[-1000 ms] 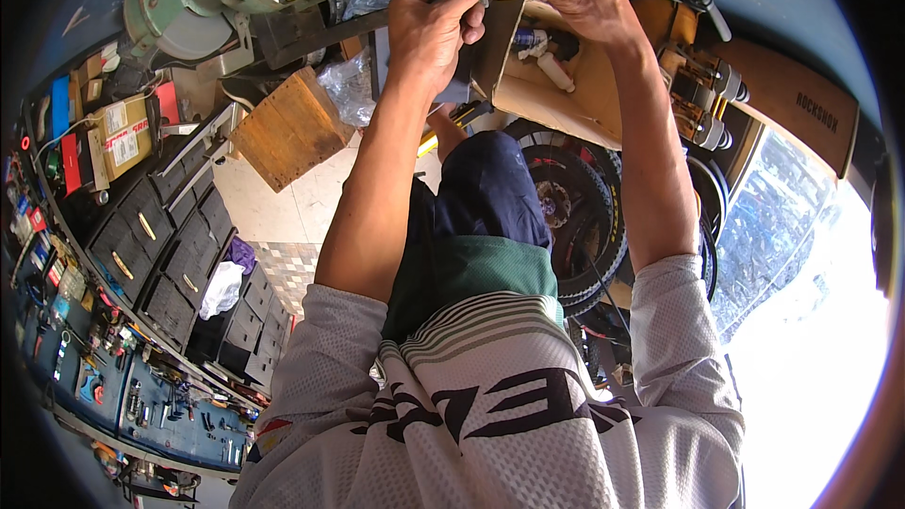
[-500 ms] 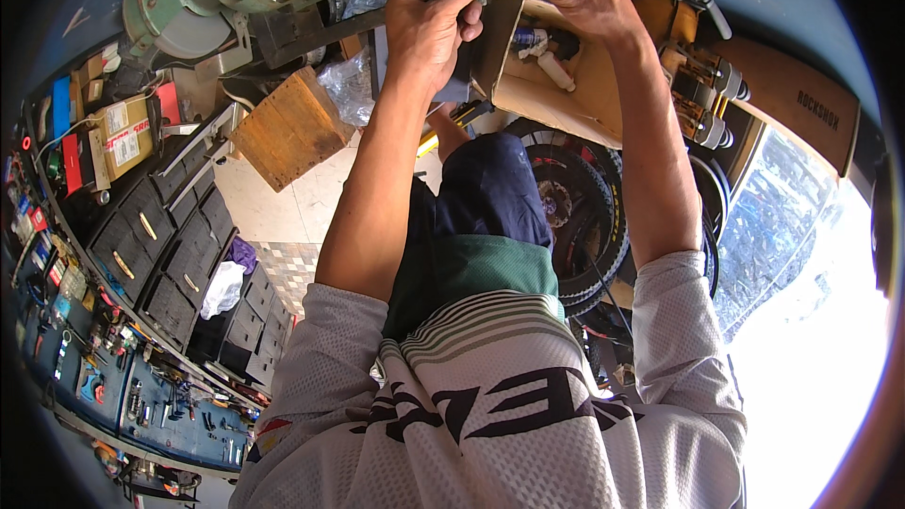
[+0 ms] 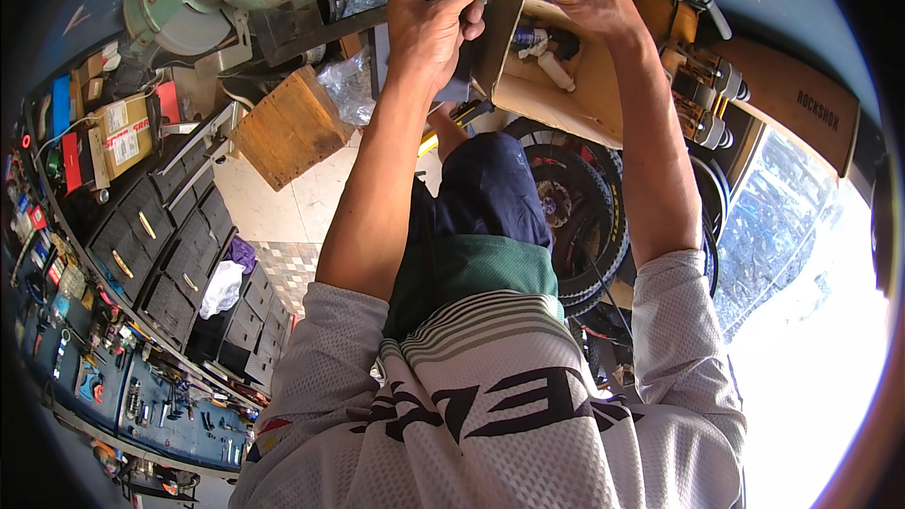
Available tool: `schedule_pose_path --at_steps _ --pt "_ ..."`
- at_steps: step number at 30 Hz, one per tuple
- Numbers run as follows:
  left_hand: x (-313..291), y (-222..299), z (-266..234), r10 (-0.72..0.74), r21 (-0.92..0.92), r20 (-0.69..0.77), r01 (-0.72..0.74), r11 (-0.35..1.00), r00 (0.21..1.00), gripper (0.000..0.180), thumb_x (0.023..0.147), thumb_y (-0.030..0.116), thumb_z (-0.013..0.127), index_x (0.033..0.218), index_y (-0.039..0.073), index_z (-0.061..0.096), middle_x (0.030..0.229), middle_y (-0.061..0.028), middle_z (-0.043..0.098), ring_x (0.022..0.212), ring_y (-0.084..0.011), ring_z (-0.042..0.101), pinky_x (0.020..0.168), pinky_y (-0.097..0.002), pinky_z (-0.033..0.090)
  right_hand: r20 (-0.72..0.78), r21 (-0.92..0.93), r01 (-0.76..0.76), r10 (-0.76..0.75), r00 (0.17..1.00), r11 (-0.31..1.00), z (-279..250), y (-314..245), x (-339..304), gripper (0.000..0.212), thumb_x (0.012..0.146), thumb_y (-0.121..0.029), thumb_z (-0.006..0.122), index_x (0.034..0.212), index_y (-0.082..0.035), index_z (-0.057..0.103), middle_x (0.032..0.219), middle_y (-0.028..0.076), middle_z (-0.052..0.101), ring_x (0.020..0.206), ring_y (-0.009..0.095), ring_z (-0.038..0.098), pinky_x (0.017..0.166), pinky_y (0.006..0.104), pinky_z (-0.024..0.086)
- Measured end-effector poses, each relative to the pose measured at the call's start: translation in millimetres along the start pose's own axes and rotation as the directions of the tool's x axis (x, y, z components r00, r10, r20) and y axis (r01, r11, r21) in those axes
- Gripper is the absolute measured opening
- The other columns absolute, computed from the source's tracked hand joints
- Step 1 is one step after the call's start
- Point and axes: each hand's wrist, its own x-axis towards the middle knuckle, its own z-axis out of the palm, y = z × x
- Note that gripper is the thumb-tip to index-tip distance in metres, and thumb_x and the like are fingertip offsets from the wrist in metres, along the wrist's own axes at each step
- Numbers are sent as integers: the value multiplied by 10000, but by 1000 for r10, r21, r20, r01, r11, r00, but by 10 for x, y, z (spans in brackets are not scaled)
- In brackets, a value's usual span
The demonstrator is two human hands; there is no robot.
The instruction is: The person removes a small metal part from a bicycle's rear derailleur, then uses a bench grinder to smooth and shape the part. After grinding, the person inspects the part and reattaches it to the bicycle.
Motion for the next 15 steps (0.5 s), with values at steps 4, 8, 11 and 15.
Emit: schedule_pose_path --at_steps 4,8,11,15 --pt "-2 1 3 1 -7 14 0 1000 1000 212 886 71 749 1079 -7 710 909 -103 724 632 -89 533 549 -246 392 8 50 7 -7 1000 999 16 -11 0 425 910 -322 776 1112 38 676 949 52 713 852 126 614 753 294 514" --pt "-3 6 8 -3 6 7 3 1000 1000 204 886 72 750 1071 -5 708 906 -102 722 632 -89 533 549 -247 390 8 44 12 -12 1000 999 3 7 1 434 908 -342 778 1099 34 676 934 42 705 843 121 607 744 289 508" --pt "-12 13 10 -2 9 4 2 1000 1000 196 888 73 750 1064 -3 708 904 -102 722 632 -89 532 550 -246 391 8 22 6 -7 1000 1000 7 -4 1 440 913 -356 771 1093 35 675 924 35 700 837 117 602 738 285 504" --pt "-9 11 11 3 12 8 -3 1000 1000 195 889 74 752 1064 -1 709 902 -103 721 630 -88 531 550 -245 391 -3 50 7 -7 1000 999 15 18 1 446 918 -369 763 1080 37 677 912 29 693 828 112 600 737 282 503"
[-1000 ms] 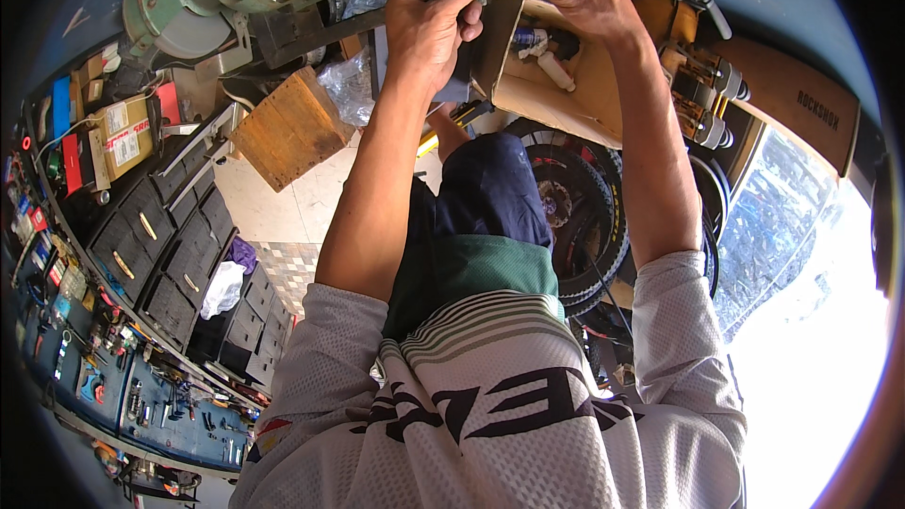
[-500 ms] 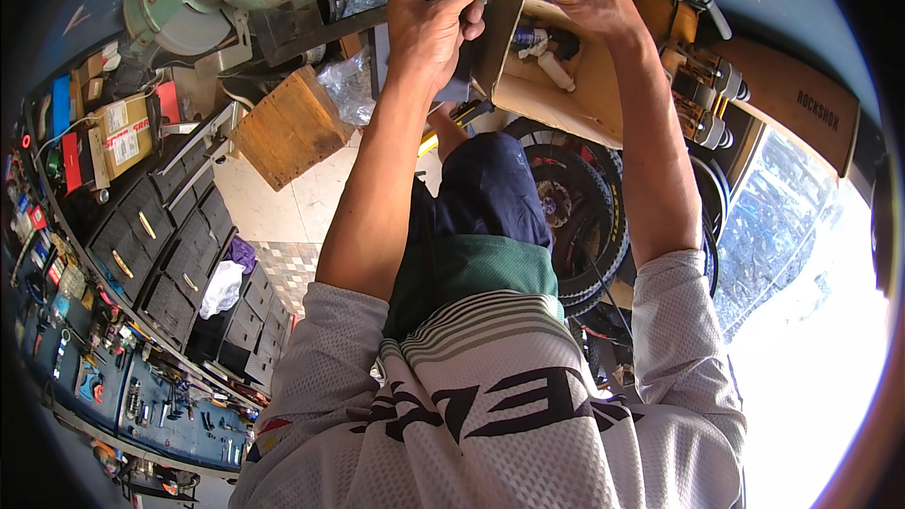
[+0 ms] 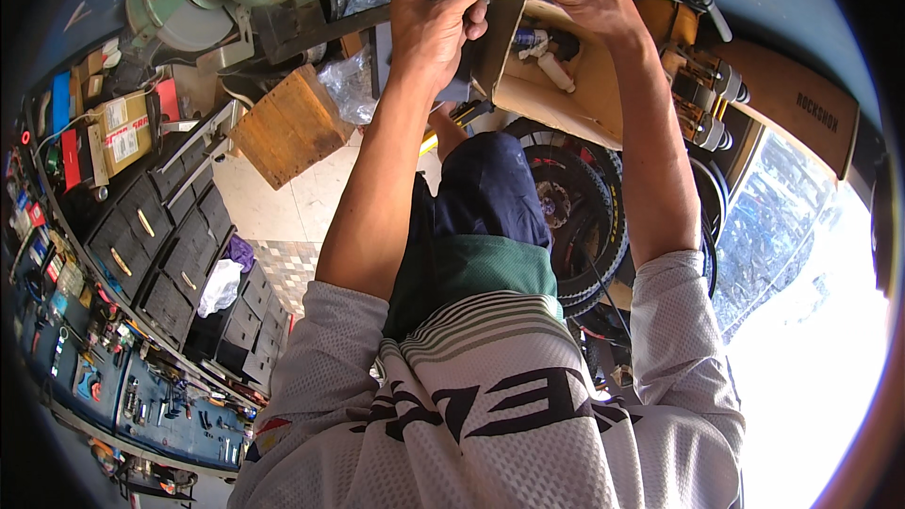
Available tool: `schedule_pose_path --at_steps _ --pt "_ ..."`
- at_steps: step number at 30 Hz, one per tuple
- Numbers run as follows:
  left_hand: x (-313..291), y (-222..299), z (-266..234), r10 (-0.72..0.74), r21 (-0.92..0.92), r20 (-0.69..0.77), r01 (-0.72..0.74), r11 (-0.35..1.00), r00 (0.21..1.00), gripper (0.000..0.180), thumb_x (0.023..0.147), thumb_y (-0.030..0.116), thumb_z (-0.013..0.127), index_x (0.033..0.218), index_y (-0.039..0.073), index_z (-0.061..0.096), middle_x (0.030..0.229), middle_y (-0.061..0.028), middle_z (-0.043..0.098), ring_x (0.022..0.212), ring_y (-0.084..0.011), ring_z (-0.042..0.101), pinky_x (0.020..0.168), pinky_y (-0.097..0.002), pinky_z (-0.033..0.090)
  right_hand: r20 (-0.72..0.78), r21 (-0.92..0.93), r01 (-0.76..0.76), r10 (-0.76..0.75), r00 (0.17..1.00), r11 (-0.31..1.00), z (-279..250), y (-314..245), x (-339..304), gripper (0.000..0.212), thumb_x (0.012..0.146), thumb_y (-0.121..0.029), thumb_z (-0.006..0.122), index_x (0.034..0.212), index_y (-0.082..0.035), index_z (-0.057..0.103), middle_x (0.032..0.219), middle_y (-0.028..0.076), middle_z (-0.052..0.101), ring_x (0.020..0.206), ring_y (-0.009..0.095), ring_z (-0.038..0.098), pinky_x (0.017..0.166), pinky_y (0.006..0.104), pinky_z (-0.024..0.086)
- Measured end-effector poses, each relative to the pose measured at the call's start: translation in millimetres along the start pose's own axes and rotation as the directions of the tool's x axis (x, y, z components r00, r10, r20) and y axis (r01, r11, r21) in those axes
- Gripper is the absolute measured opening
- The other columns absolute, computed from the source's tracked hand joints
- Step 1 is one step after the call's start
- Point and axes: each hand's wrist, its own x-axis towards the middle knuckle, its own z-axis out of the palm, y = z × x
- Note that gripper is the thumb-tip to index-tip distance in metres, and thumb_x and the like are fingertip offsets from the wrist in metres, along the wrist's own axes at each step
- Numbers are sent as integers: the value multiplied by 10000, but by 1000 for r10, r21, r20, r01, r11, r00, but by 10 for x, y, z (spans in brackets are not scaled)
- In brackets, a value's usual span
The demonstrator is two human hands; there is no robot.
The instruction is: The person removes a small metal part from a bicycle's rear derailleur, then uses a bench grinder to smooth and shape the part. After grinding, the person inspects the part and reattaches it to the bicycle.
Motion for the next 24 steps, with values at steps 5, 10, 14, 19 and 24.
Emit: schedule_pose_path --at_steps 5,10,14,19,24 --pt "-6 -2 4 -4 -6 -2 4 1000 1000 198 885 70 756 1066 2 710 901 -98 722 625 -86 530 547 -242 391 13 20 24 -24 1000 1000 -4 44 13 437 927 -365 753 1079 37 677 907 29 689 829 112 607 749 280 509" --pt "-7 -17 -1 2 -16 3 -2 1000 1000 200 886 70 756 1070 8 713 900 -91 721 624 -83 532 544 -240 391 14 33 -4 4 1000 999 10 15 6 418 939 -336 742 1090 47 672 924 44 700 838 122 624 757 286 517" --pt "-7 -14 1 8 -17 10 -8 1000 1000 196 887 70 755 1070 11 715 901 -88 721 626 -82 533 546 -241 393 24 108 -12 10 1000 994 22 12 4 386 946 -305 734 1090 48 673 944 55 710 846 133 636 759 290 523" --pt "-8 -14 0 12 -18 15 -12 1000 1000 195 885 69 757 1068 12 717 905 -91 722 627 -83 533 548 -244 392 37 139 -27 22 999 990 12 16 4 355 946 -275 734 1090 44 673 947 58 712 848 134 640 755 287 522" --pt "-6 -24 10 9 -23 11 -8 1000 1000 197 884 68 759 1068 14 718 912 -98 725 629 -84 535 547 -244 392 -11 117 -49 51 999 992 20 24 -7 335 943 -273 735 1067 33 681 934 47 706 835 126 628 733 284 509"
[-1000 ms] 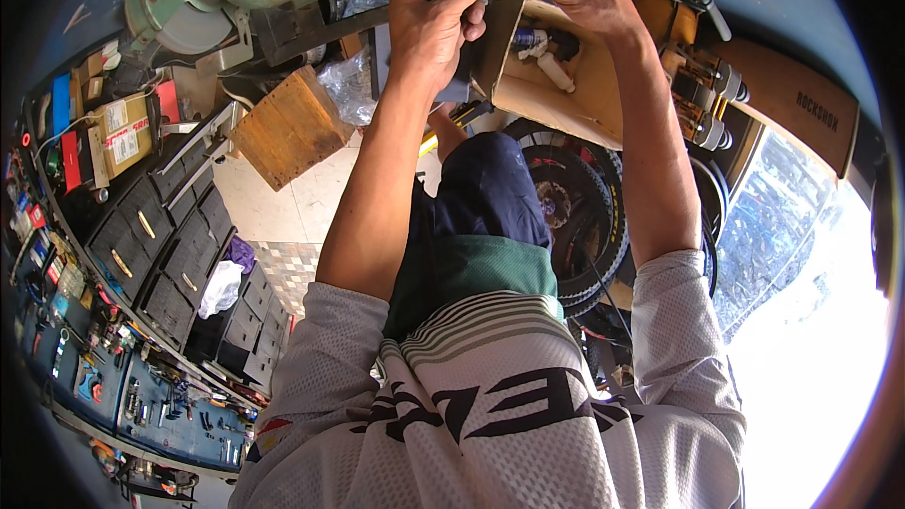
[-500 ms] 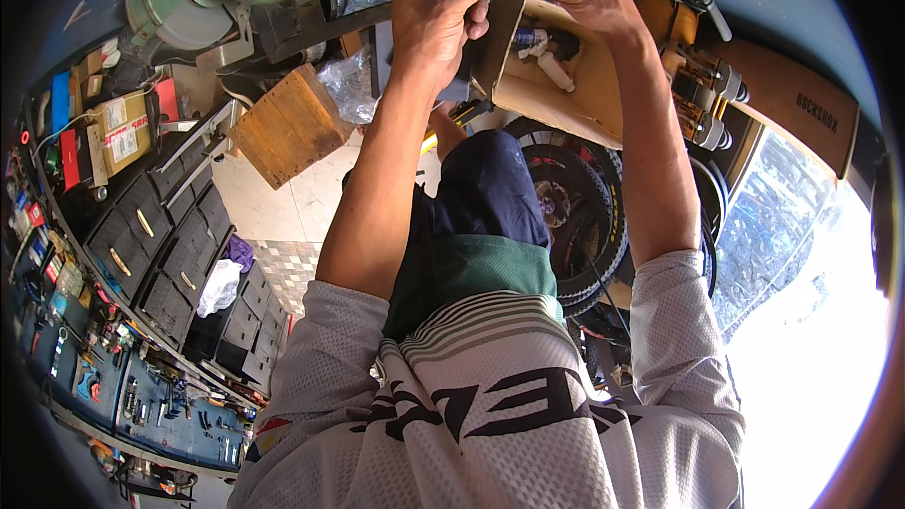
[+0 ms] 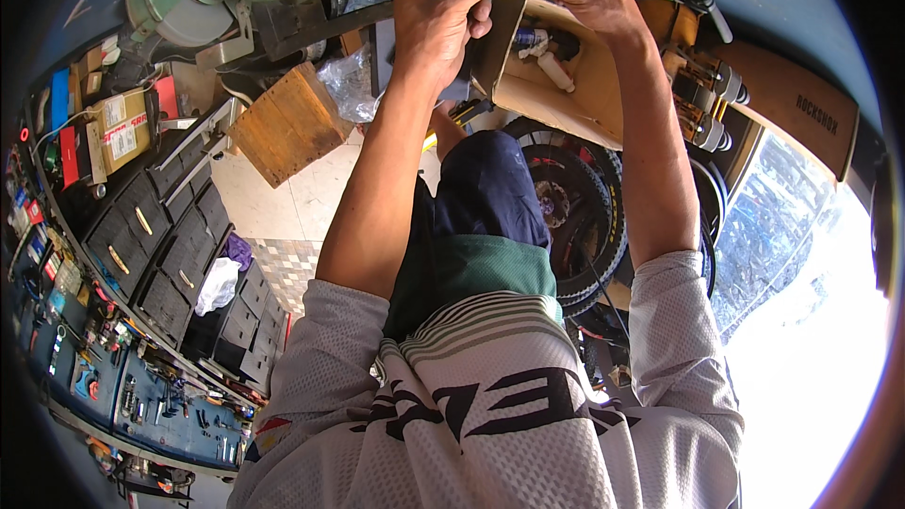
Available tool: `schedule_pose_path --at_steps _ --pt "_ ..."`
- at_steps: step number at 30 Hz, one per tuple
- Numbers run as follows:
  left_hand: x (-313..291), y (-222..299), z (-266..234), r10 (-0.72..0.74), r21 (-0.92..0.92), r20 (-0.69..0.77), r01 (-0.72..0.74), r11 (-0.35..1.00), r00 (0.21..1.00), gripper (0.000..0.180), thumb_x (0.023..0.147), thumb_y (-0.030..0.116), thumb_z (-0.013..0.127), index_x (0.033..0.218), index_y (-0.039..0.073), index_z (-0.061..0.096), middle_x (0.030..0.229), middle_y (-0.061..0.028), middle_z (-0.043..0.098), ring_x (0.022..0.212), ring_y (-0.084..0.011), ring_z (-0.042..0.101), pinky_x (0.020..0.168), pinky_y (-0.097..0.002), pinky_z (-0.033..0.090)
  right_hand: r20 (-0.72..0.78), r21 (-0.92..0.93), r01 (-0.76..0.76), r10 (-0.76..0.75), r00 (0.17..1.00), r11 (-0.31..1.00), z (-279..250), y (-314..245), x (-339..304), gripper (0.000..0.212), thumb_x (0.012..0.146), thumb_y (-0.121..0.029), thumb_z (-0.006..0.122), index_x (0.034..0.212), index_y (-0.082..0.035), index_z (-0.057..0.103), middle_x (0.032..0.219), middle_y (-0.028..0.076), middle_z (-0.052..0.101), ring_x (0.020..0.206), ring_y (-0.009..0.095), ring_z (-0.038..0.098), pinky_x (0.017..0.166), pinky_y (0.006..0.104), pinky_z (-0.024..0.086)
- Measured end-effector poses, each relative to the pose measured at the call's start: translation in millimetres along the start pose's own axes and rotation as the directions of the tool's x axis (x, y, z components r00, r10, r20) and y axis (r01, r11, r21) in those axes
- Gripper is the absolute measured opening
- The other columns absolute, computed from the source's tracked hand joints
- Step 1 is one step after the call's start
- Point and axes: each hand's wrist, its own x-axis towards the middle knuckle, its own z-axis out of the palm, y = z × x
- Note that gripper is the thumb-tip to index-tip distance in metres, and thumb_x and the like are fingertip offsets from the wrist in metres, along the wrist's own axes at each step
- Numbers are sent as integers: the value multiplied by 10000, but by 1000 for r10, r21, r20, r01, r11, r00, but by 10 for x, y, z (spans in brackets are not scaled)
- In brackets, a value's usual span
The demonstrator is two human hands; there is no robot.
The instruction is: The person removes a small metal part from a bicycle's rear derailleur, then uses a bench grinder to smooth and shape the part. After grinding, the person inspects the part and reattaches it to the bicycle.
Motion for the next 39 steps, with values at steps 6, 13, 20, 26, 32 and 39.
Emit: schedule_pose_path --at_steps 6,13,20,26,32,39 --pt "15 -5 -15 -2 -5 19 2 1000 1000 185 885 65 756 1059 19 712 913 -100 726 623 -85 535 541 -244 390 -6 -81 -3 3 1000 997 -2 -39 -2 337 942 -303 734 1053 13 696 906 25 692 820 113 611 704 275 490" --pt "1 1 11 -7 3 13 7 1000 1000 192 881 66 762 1060 17 712 917 -104 728 622 -86 536 540 -244 390 -15 -87 5 -6 1000 996 -43 12 -13 352 941 -310 738 1061 18 695 917 24 697 811 110 612 689 274 498" --pt "-54 -20 1 -45 50 2 45 998 999 222 886 80 762 1094 24 713 927 -118 723 627 -84 536 542 -241 394 -56 -72 -73 69 996 995 -63 -53 -155 392 929 -321 741 1094 31 692 875 20 685 780 107 599 684 280 503" --pt "-323 -19 -75 -54 227 46 42 973 997 272 932 130 713 1175 9 691 960 -117 699 629 -62 505 537 -229 392 -94 -412 103 -155 983 905 -84 -36 -513 537 867 -340 766 1236 32 648 949 126 729 861 167 670 792 317 539" --pt "-652 235 -12 -70 249 110 40 968 991 239 964 142 678 1155 -1 683 949 -149 706 614 -76 518 525 -221 395 -114 -275 173 -211 971 946 246 -95 -920 460 831 -169 799 1267 -121 660 896 -25 646 740 75 579 700 255 506" --pt "-797 335 -31 -36 253 114 6 968 993 211 960 106 680 1125 -25 677 936 -165 709 609 -80 524 520 -223 397 -123 -294 262 -308 943 919 436 -53 -984 491 822 -117 801 1288 -117 646 886 -22 631 721 68 575 685 245 501"
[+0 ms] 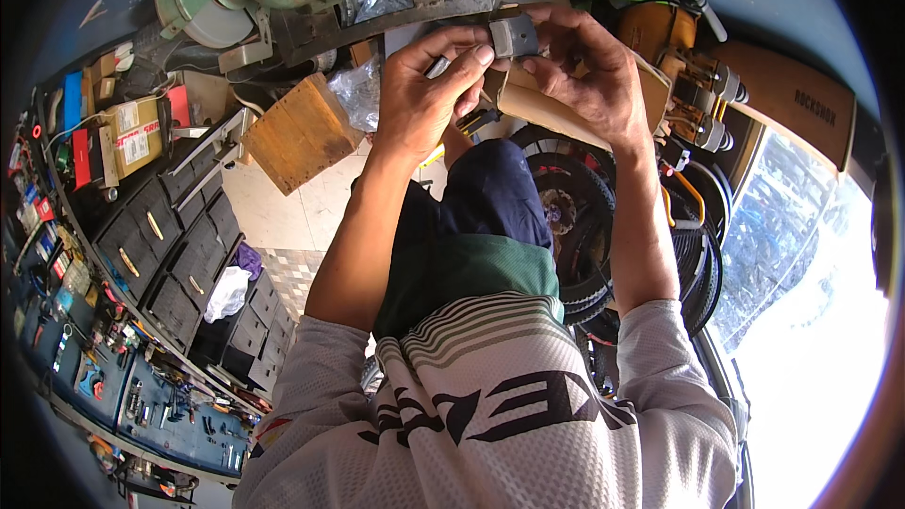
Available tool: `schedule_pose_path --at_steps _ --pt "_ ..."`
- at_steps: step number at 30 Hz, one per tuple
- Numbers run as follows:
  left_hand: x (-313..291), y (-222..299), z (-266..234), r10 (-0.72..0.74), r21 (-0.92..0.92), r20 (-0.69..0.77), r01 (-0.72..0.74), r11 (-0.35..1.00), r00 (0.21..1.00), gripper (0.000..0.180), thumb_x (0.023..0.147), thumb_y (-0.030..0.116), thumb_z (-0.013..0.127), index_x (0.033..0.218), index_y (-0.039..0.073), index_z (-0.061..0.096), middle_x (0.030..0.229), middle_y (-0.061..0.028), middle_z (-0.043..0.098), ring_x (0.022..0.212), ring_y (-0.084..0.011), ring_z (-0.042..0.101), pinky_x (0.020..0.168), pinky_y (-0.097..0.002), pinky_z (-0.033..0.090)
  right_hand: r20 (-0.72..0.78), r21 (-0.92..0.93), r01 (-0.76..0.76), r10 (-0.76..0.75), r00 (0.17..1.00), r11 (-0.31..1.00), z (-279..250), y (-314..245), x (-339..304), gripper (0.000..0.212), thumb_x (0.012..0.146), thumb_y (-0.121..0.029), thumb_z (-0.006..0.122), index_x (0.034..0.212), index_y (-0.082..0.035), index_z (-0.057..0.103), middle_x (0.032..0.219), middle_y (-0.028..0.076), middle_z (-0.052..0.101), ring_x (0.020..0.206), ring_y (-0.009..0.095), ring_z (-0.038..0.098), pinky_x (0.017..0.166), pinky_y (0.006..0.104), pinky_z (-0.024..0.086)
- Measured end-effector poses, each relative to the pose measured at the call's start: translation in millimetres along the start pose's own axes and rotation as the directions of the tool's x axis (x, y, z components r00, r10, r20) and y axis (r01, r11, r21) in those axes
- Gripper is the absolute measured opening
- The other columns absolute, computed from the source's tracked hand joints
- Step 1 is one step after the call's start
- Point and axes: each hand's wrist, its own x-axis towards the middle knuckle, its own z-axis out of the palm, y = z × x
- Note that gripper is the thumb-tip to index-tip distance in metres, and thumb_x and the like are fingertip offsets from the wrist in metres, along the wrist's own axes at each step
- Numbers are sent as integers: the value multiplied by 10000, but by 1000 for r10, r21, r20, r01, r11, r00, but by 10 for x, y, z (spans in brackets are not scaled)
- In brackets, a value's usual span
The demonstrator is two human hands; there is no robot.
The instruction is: The person removes a small metal part from a bicycle's rear derailleur, then uses a bench grinder to smooth and shape the part. After grinding, the person inspects the part and reattaches it to the bicycle.
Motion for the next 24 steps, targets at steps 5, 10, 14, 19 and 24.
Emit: schedule_pose_path --at_steps 5,10,14,19,24 --pt "-13 8 35 -6 6 -31 6 1000 999 211 948 116 705 1104 -24 681 930 -157 710 604 -71 519 518 -221 393 10 -47 -39 39 999 998 -21 27 7 469 832 -174 801 1271 -95 658 884 1 654 744 86 583 701 264 504" --pt "173 -72 -9 -40 33 -24 41 999 999 231 940 166 729 1071 -21 690 904 -147 717 602 -67 515 515 -220 384 11 -139 -127 130 991 982 -54 47 116 450 850 -251 786 1229 -36 674 894 40 682 760 139 602 725 303 513" --pt "379 -153 -45 -17 -29 -21 16 999 1000 242 944 205 725 1044 -14 695 911 -148 724 610 -75 517 506 -226 371 49 -194 -88 100 994 977 -115 221 315 486 856 -311 776 1222 -9 671 900 93 703 796 187 639 746 330 523" --pt "589 -177 -91 -98 -125 -39 93 988 994 190 950 203 714 1000 22 686 935 -143 719 651 -90 522 536 -230 380 93 -274 -90 120 988 957 -177 322 549 504 879 -385 735 1199 1 679 936 127 722 883 216 683 783 351 534" --pt "689 -182 -79 -74 -174 -61 63 983 995 175 945 188 721 1000 27 679 920 -137 721 649 -89 524 536 -231 381 98 -293 -161 197 975 942 -215 125 788 407 879 -225 724 1180 41 662 780 28 610 718 97 507 626 290 467"
